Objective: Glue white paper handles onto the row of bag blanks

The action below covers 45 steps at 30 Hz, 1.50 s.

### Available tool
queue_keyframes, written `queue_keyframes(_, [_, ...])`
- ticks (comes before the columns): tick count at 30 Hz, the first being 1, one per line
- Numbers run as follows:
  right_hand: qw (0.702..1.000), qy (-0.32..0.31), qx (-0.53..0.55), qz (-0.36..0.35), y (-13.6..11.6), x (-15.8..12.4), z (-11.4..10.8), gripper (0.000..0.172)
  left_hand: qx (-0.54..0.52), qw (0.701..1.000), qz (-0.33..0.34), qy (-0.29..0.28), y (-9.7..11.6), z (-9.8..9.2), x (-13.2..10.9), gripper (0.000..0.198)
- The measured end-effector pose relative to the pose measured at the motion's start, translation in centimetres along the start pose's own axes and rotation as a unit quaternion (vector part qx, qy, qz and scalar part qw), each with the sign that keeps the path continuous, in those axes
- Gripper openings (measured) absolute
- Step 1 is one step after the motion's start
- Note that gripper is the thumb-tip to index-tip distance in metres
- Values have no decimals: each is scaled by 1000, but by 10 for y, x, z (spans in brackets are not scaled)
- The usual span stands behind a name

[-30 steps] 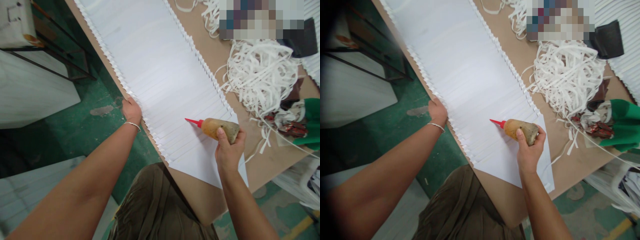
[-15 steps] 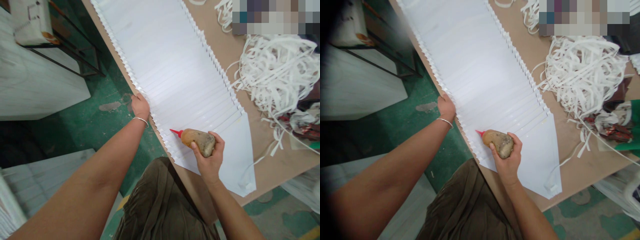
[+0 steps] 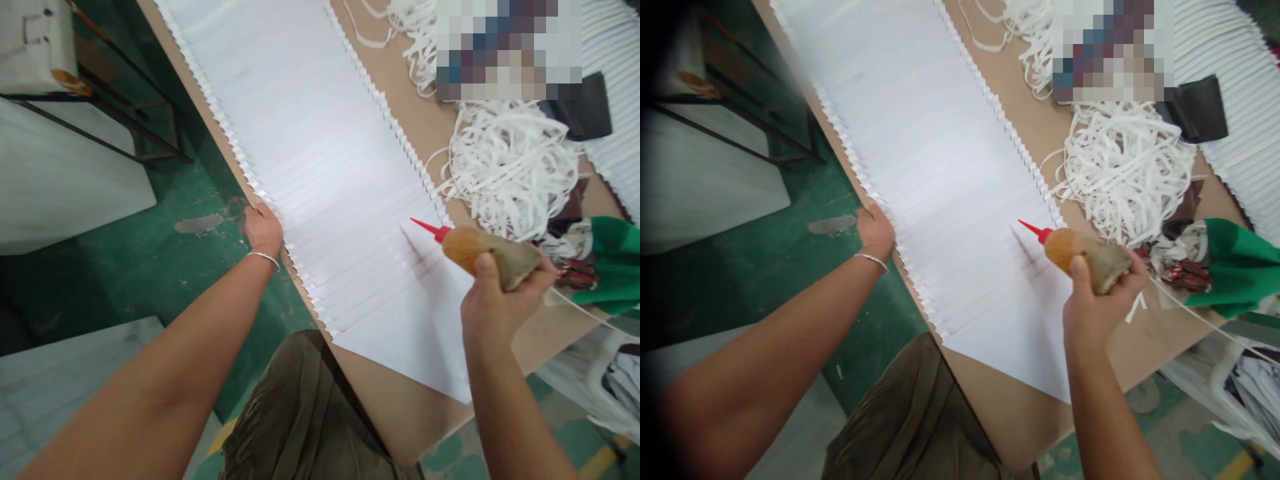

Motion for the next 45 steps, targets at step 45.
queue_keyframes(45, [980,-102,-93,142,12,-84,51,62,24,1000,3,7,2,-1,-1,39])
Point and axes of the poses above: each hand's wrist, its own x-axis towards the middle knuckle, its own z-axis out of the palm, y = z × x, the point moved 6 cm from there along x, towards the middle knuckle, and after that the axes turned 15 degrees about x, right-handed, at the moved point
